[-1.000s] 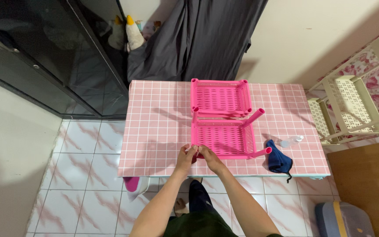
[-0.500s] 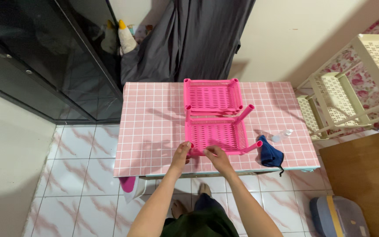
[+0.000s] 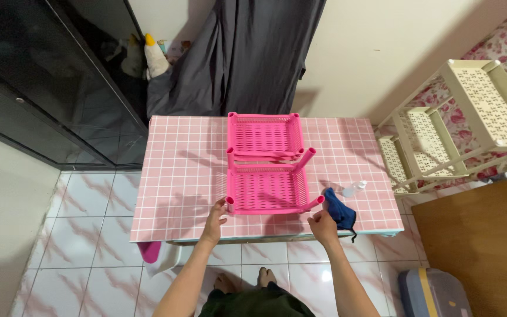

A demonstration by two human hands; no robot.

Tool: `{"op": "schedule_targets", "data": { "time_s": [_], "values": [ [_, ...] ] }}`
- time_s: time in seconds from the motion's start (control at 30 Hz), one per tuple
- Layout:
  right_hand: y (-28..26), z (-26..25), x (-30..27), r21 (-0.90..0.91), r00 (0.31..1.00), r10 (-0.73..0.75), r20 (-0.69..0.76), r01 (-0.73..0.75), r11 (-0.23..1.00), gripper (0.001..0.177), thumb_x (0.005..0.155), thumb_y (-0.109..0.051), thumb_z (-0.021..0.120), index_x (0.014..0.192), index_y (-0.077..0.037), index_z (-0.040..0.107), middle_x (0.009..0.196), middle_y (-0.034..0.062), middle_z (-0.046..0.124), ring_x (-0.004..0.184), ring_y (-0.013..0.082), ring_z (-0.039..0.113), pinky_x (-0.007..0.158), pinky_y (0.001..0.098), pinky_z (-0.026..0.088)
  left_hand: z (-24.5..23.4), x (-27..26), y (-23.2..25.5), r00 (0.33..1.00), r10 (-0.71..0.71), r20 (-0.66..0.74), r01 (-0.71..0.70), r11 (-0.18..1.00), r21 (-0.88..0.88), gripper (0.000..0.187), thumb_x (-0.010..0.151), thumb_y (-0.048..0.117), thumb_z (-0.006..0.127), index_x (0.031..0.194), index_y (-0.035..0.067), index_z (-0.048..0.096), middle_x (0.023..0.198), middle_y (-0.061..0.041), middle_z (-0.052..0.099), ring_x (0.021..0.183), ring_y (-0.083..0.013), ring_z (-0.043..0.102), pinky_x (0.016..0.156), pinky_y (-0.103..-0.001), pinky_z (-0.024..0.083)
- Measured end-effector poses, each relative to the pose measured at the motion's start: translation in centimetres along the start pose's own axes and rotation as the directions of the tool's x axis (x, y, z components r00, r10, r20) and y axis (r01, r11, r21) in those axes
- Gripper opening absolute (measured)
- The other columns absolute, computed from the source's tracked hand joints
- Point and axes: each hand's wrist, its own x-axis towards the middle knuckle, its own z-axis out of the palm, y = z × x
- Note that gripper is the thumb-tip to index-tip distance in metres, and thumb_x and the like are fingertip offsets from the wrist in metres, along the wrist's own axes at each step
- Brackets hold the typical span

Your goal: The person assembles a pink plastic basket by inserting cylindrical legs into the basket base and attaching the lid. They handle the basket parts and legs by hand on a table.

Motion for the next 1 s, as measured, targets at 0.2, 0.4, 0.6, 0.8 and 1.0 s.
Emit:
{"op": "schedule_targets", "data": {
  "time_s": [0.2,0.4,0.6,0.8,1.0],
  "values": [
    [1.1,-1.1,2.0,0.292,0.994,-0.030,0.106,-0.002,0.956,0.057,0.081,-0.018,0.081,0.130,-0.002,0.057,0.124,0.0126,0.069,0.100,0.0225,0.074,0.082,0.0348,0.058,2.6,-2.0,4.1,0.975,0.206,-0.086,-0.097,0.736,0.670,0.067,0.079,0.010,0.078,0.141,0.005,0.054,0.129,-0.017,0.063,0.109,-0.0278,0.066,0.087,-0.036,0.056],
    [1.5,-0.5,2.8,0.283,0.985,-0.046,0.165,-0.002,0.959,0.035,0.087,-0.020,0.077,0.117,-0.002,0.071,0.103,0.0102,0.080,0.093,0.0183,0.076,0.079,0.0317,0.057,4.7,-3.1,5.7,0.958,0.222,-0.181,-0.045,0.742,0.669,0.045,0.082,0.018,0.081,0.120,0.000,0.064,0.109,-0.016,0.073,0.095,-0.0250,0.074,0.080,-0.037,0.061],
    [0.6,-1.1,2.9,0.278,0.986,-0.115,0.118,0.079,0.957,0.028,0.087,-0.020,0.078,0.108,-0.003,0.076,0.096,0.0099,0.081,0.088,0.0169,0.078,0.075,0.0309,0.057,4.9,-3.0,5.0,0.951,0.214,-0.224,0.014,0.694,0.720,0.033,0.084,0.017,0.079,0.110,0.001,0.066,0.100,-0.016,0.076,0.093,-0.0313,0.075,0.081,-0.042,0.059],
    [-1.4,-2.7,2.2,0.280,0.976,-0.127,0.176,0.074,0.957,0.027,0.086,-0.021,0.079,0.108,-0.004,0.077,0.093,0.0085,0.083,0.085,0.0138,0.077,0.073,0.0288,0.056,4.5,-3.1,5.2,0.921,0.294,-0.257,-0.014,0.682,0.731,0.033,0.082,0.017,0.080,0.107,0.002,0.065,0.095,-0.017,0.077,0.091,-0.0338,0.075,0.078,-0.043,0.059],
    [-2.6,-1.4,2.1,0.393,0.952,-0.136,0.273,0.018,0.919,0.028,0.085,-0.017,0.081,0.109,-0.003,0.077,0.092,0.0090,0.083,0.082,0.0109,0.073,0.071,0.0268,0.055,3.1,-4.3,6.8,0.865,0.381,-0.327,-0.043,0.706,0.707,0.025,0.085,0.014,0.076,0.102,0.000,0.064,0.093,-0.019,0.076,0.089,-0.0358,0.076,0.075,-0.045,0.059]
  ]
}}
